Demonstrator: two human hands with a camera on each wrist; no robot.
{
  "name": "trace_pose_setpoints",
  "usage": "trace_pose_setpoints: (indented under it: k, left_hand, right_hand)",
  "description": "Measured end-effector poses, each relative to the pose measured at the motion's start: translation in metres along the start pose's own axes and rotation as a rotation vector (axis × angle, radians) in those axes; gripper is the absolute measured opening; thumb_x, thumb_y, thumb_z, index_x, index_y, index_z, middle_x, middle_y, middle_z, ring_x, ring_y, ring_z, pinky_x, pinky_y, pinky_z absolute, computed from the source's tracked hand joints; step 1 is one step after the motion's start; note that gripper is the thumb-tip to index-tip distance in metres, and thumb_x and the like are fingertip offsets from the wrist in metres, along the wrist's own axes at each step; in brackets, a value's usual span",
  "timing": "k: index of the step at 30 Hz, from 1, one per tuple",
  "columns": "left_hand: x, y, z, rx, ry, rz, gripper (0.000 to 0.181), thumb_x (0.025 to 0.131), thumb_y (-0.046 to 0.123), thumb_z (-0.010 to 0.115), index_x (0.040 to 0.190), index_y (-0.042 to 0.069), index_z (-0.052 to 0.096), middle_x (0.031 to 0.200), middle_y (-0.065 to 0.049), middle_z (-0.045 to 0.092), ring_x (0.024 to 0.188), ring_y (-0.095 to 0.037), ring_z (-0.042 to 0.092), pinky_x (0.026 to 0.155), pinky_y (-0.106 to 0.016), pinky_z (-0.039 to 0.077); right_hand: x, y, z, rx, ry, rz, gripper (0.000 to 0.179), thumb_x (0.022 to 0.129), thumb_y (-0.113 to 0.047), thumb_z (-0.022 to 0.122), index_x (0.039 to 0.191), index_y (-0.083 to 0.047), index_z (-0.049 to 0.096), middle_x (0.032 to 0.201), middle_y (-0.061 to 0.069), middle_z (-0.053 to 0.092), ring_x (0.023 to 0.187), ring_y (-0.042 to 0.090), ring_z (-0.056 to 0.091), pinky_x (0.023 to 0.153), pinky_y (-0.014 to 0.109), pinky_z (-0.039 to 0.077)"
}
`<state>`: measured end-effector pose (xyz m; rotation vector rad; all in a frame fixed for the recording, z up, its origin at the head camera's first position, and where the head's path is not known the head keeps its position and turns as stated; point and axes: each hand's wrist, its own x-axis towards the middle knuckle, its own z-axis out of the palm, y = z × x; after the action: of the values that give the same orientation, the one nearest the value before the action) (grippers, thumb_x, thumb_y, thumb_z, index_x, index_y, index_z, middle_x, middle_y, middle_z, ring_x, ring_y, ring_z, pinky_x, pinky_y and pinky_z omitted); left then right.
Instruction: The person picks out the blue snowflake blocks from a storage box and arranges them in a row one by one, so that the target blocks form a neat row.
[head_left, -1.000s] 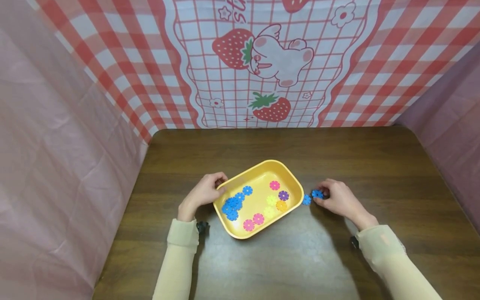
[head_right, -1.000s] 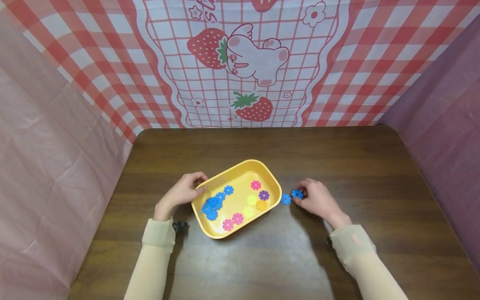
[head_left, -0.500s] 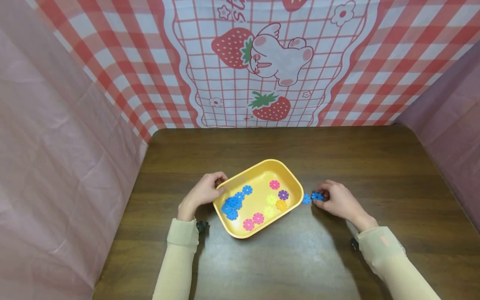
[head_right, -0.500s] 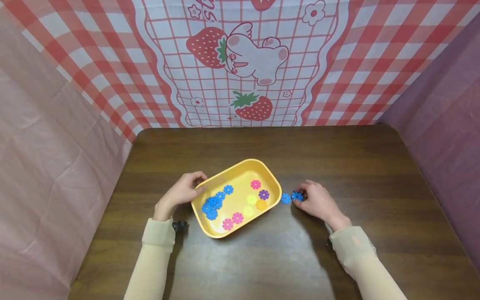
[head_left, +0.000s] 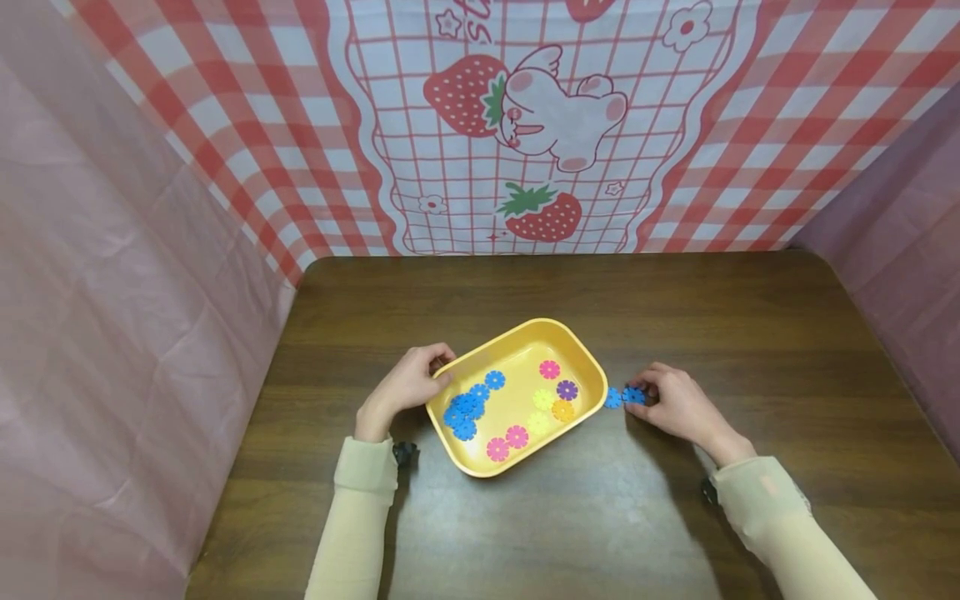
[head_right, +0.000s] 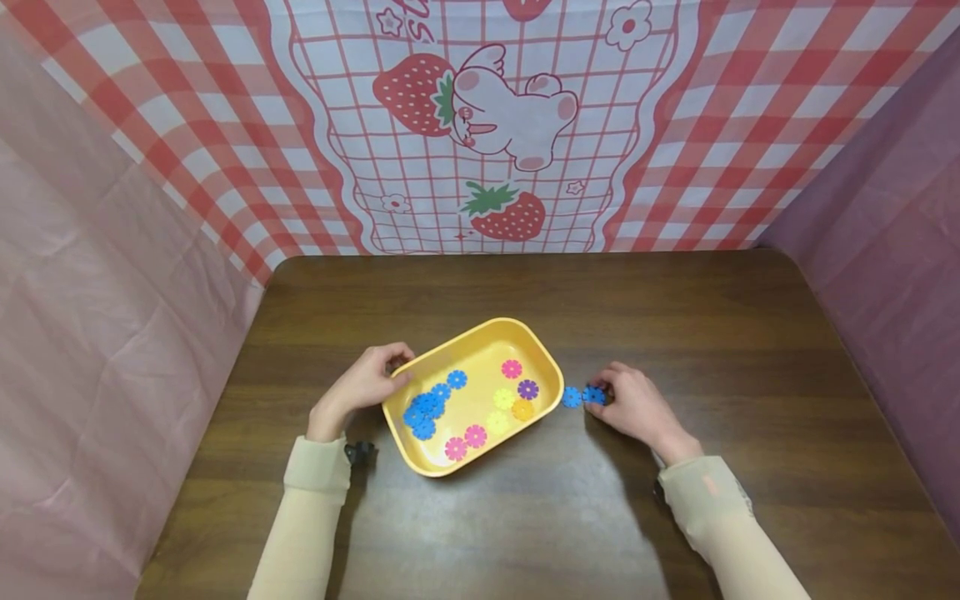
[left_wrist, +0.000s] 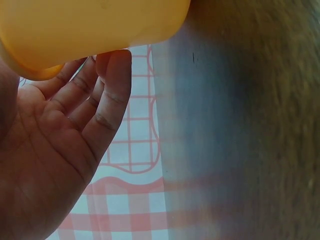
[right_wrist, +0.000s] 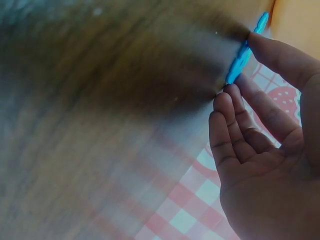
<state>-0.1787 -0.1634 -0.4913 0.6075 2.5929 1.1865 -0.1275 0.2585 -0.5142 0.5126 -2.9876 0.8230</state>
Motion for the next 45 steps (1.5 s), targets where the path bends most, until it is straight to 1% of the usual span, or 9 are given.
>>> trace_pose_setpoints:
  k: [10, 20, 26, 31, 36, 39, 41, 45]
  left_hand:
    - [-0.001, 0.002, 0.0, 0.003, -0.005, -0.012, 0.012, 0.088, 0.004, 0.066, 0.1, 0.003, 0.067, 0.081, -0.004, 0.063, 0.072, -0.017, 0.057, 0.066, -0.029, 0.049]
    - [-0.002, 0.0, -0.001, 0.003, 0.0, -0.006, 0.012, 0.088, 0.004, 0.066, 0.1, 0.003, 0.067, 0.08, -0.004, 0.062, 0.071, -0.016, 0.056, 0.065, -0.03, 0.049]
    - [-0.001, 0.0, 0.0, 0.004, -0.006, -0.018, 0.012, 0.089, 0.004, 0.066, 0.101, 0.003, 0.067, 0.082, -0.004, 0.063, 0.072, -0.017, 0.056, 0.066, -0.03, 0.05]
    - [-0.001, 0.001, 0.0, 0.003, -0.004, -0.014, 0.012, 0.089, 0.004, 0.066, 0.101, 0.003, 0.067, 0.082, -0.005, 0.063, 0.072, -0.019, 0.057, 0.066, -0.031, 0.05]
    - [0.0, 0.002, 0.0, -0.001, -0.003, -0.005, 0.011, 0.088, 0.004, 0.066, 0.099, 0.004, 0.067, 0.081, -0.004, 0.063, 0.072, -0.019, 0.057, 0.065, -0.03, 0.049]
    - [0.0, 0.003, 0.0, 0.001, -0.003, -0.003, 0.011, 0.088, 0.004, 0.066, 0.099, 0.004, 0.067, 0.081, -0.004, 0.062, 0.072, -0.02, 0.057, 0.065, -0.03, 0.049]
    - [-0.001, 0.003, 0.0, 0.003, -0.002, -0.004, 0.011, 0.088, 0.004, 0.066, 0.099, 0.004, 0.067, 0.08, -0.004, 0.062, 0.072, -0.02, 0.057, 0.065, -0.029, 0.049]
    - [-0.001, 0.003, 0.0, 0.002, 0.0, -0.005, 0.01, 0.088, 0.004, 0.066, 0.098, 0.004, 0.067, 0.08, -0.004, 0.062, 0.071, -0.019, 0.057, 0.065, -0.03, 0.049]
  right_hand:
    - [-0.003, -0.001, 0.0, 0.005, -0.009, 0.016, 0.028, 0.075, -0.015, 0.086, 0.095, 0.0, 0.073, 0.088, 0.004, 0.062, 0.073, 0.017, 0.055, 0.065, 0.035, 0.047]
    - [-0.003, -0.004, -0.001, 0.008, -0.022, 0.025, 0.031, 0.075, -0.016, 0.086, 0.098, 0.0, 0.073, 0.089, 0.006, 0.062, 0.076, 0.019, 0.055, 0.067, 0.037, 0.048]
    - [-0.003, -0.002, -0.001, 0.002, -0.023, 0.013, 0.033, 0.073, -0.015, 0.087, 0.098, 0.001, 0.073, 0.09, 0.006, 0.062, 0.077, 0.019, 0.056, 0.068, 0.038, 0.048]
    - [-0.002, -0.001, -0.003, -0.005, -0.033, 0.0, 0.034, 0.072, -0.015, 0.087, 0.099, 0.002, 0.072, 0.089, 0.006, 0.062, 0.076, 0.019, 0.056, 0.068, 0.037, 0.048]
    - [-0.001, -0.001, -0.006, -0.016, -0.038, -0.031, 0.035, 0.072, -0.015, 0.087, 0.099, 0.002, 0.072, 0.089, 0.006, 0.061, 0.076, 0.018, 0.055, 0.067, 0.036, 0.048]
    - [0.0, -0.003, -0.01, -0.013, -0.031, -0.051, 0.035, 0.073, -0.015, 0.087, 0.1, 0.002, 0.072, 0.091, 0.007, 0.061, 0.077, 0.02, 0.057, 0.069, 0.039, 0.049]
    - [0.002, -0.006, -0.014, -0.005, -0.024, -0.055, 0.034, 0.074, -0.014, 0.086, 0.101, 0.002, 0.072, 0.093, 0.009, 0.062, 0.081, 0.024, 0.059, 0.072, 0.043, 0.051]
    - [0.008, -0.014, -0.026, 0.004, -0.008, -0.047, 0.036, 0.076, -0.013, 0.085, 0.105, 0.004, 0.071, 0.098, 0.013, 0.063, 0.088, 0.031, 0.061, 0.078, 0.05, 0.052]
